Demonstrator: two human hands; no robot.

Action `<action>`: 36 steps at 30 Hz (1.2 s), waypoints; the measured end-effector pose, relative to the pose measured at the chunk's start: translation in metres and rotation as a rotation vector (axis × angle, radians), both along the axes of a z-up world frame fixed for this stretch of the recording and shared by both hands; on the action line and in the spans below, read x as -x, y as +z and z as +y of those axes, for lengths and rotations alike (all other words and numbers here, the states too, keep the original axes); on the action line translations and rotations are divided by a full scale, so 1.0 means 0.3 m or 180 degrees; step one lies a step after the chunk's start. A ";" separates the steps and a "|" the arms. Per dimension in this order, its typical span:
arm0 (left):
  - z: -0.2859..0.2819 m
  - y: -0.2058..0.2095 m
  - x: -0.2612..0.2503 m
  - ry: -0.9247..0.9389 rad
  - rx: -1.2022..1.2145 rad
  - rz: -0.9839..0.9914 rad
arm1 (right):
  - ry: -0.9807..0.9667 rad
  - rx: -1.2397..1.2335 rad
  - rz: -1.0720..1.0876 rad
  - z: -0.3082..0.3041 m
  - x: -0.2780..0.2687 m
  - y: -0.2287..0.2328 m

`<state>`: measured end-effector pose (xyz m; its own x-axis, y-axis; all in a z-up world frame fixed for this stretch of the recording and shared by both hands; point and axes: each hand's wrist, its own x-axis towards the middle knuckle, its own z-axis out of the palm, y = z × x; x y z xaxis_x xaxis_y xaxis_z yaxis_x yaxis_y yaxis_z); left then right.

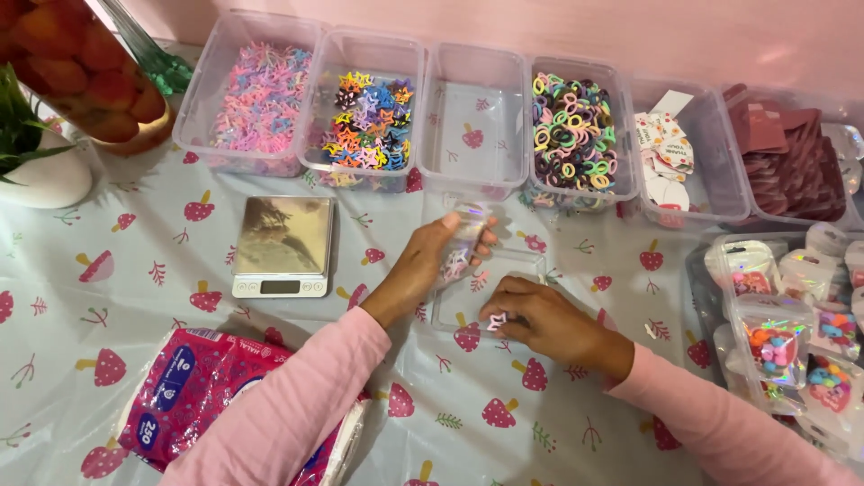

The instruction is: Packing various small colorful beads and star-shaped plastic accessories into small clear plastic bags.

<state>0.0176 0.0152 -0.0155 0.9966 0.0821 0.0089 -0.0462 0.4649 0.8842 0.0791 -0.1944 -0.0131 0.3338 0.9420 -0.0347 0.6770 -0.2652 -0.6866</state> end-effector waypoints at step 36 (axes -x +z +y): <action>-0.065 0.016 0.041 -0.1005 -0.0761 -0.0659 | -0.0916 -0.2117 -0.0376 -0.006 0.003 0.149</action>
